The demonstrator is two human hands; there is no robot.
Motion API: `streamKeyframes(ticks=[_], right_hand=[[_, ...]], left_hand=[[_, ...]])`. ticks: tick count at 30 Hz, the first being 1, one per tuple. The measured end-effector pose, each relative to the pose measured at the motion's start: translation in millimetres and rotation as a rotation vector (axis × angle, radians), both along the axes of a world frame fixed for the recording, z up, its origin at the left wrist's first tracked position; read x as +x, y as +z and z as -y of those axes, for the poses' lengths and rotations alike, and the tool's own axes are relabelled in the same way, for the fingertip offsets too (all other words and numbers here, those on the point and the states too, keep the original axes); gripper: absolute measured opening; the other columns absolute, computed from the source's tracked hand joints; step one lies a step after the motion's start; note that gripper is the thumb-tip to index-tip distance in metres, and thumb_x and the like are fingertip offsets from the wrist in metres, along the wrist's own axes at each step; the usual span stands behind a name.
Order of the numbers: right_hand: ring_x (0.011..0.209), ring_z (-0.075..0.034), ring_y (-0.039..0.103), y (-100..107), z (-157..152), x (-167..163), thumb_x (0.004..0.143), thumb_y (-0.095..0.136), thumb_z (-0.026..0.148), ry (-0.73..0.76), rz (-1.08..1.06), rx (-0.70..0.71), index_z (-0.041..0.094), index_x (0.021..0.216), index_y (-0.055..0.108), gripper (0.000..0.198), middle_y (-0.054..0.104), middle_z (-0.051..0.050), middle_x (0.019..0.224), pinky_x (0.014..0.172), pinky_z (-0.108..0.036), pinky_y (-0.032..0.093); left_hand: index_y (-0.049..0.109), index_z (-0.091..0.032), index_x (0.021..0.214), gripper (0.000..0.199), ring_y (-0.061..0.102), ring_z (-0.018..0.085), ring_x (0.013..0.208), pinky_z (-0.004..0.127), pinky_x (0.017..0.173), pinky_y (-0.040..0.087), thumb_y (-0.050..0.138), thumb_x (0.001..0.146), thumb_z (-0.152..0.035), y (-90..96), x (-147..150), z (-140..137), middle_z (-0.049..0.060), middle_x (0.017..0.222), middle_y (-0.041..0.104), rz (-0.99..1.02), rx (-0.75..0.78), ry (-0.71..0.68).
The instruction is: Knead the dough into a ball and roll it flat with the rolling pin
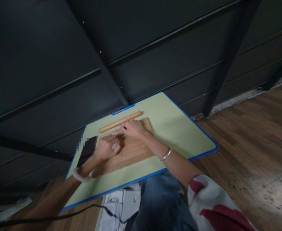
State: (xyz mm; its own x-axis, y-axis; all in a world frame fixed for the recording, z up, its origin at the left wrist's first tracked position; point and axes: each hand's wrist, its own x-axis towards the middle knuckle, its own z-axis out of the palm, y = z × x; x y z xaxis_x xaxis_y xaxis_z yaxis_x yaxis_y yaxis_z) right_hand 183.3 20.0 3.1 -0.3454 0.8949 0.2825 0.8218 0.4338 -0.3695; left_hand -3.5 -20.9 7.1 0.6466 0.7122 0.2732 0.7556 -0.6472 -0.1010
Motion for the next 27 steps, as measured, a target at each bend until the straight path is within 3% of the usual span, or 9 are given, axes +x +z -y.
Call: streamKeyframes(ticks=[4, 9, 12, 14, 17, 21, 24, 27], right_hand=[[0.083, -0.022, 0.065, -2.1, -1.7, -0.1, 0.093, 0.033, 0.039, -0.009, -0.004, 0.023, 0.02, 0.089, 0.067, 0.039, 0.071, -0.008, 0.09, 0.07, -0.028, 0.041], [0.083, -0.022, 0.065, -1.0, -2.2, 0.2, 0.093, 0.034, 0.037, -0.001, 0.004, 0.012, 0.02, 0.088, 0.067, 0.038, 0.071, -0.009, 0.09, 0.069, -0.028, 0.041], [0.083, -0.022, 0.065, 0.2, -2.3, 1.1, 0.093, 0.035, 0.035, 0.007, 0.016, 0.011, 0.019, 0.088, 0.067, 0.036, 0.071, -0.009, 0.091, 0.068, -0.028, 0.041], [0.084, -0.022, 0.065, 0.3, -2.4, 1.6, 0.093, 0.035, 0.035, 0.013, 0.024, 0.001, 0.019, 0.089, 0.067, 0.036, 0.071, -0.01, 0.093, 0.069, -0.028, 0.041], [0.086, -0.022, 0.065, -0.4, -2.4, 1.6, 0.093, 0.034, 0.035, 0.023, 0.024, -0.013, 0.019, 0.091, 0.067, 0.037, 0.071, -0.01, 0.094, 0.07, -0.027, 0.042], [0.087, -0.022, 0.064, -0.7, -1.2, 1.3, 0.093, 0.034, 0.036, 0.028, 0.038, -0.02, 0.018, 0.091, 0.067, 0.037, 0.071, -0.01, 0.092, 0.071, -0.027, 0.041], [0.085, -0.022, 0.064, 0.3, -0.2, 2.0, 0.093, 0.035, 0.037, 0.039, 0.037, -0.016, 0.019, 0.089, 0.068, 0.038, 0.071, -0.01, 0.092, 0.07, -0.028, 0.041], [0.084, -0.021, 0.064, 1.1, -0.3, 3.1, 0.093, 0.036, 0.037, 0.031, 0.024, -0.032, 0.018, 0.086, 0.068, 0.037, 0.071, -0.009, 0.092, 0.069, -0.026, 0.04]], left_hand=[[0.058, -0.017, 0.06, 0.019, 0.054, 0.016, 0.06, 0.026, 0.06, 0.04, 0.047, 0.073, -0.026, -1.1, 3.8, -11.8, 0.004, 0.063, 0.061, 0.299, -0.136, 0.208], [0.047, -0.018, 0.051, 0.02, 0.042, 0.011, 0.047, 0.022, 0.047, 0.032, 0.044, 0.067, -0.03, -0.8, 0.4, -26.0, -0.002, 0.048, 0.043, 0.934, -0.353, 0.441], [0.05, -0.017, 0.055, 0.017, 0.043, 0.011, 0.047, 0.022, 0.045, 0.033, 0.048, 0.063, -0.032, 0.8, -5.1, -22.9, -0.002, 0.052, 0.047, 1.251, -0.478, 0.5], [0.054, -0.016, 0.061, 0.018, 0.049, 0.012, 0.052, 0.022, 0.049, 0.038, 0.05, 0.066, -0.033, 2.4, -11.1, -15.1, -0.001, 0.058, 0.053, 1.324, -0.535, 0.473], [0.058, -0.015, 0.072, 0.02, 0.057, 0.015, 0.067, 0.026, 0.062, 0.045, 0.047, 0.074, -0.032, 6.4, -24.0, 0.8, 0.003, 0.069, 0.06, 1.18, -0.452, 0.39], [0.059, -0.016, 0.089, 0.021, 0.06, 0.018, 0.08, 0.03, 0.074, 0.046, 0.04, 0.08, -0.019, 14.5, -36.3, 20.8, 0.005, 0.082, 0.064, 0.653, -0.195, 0.318], [0.058, -0.017, 0.097, 0.027, 0.059, 0.02, 0.088, 0.034, 0.079, 0.045, 0.037, 0.08, -0.014, 18.7, -30.5, 28.8, 0.007, 0.095, 0.064, 0.28, -0.19, 0.149], [0.059, -0.018, 0.097, 0.025, 0.058, 0.021, 0.094, 0.037, 0.086, 0.043, 0.038, 0.084, -0.019, 18.1, -16.4, 28.1, 0.007, 0.098, 0.064, 0.184, -0.219, 0.043]])
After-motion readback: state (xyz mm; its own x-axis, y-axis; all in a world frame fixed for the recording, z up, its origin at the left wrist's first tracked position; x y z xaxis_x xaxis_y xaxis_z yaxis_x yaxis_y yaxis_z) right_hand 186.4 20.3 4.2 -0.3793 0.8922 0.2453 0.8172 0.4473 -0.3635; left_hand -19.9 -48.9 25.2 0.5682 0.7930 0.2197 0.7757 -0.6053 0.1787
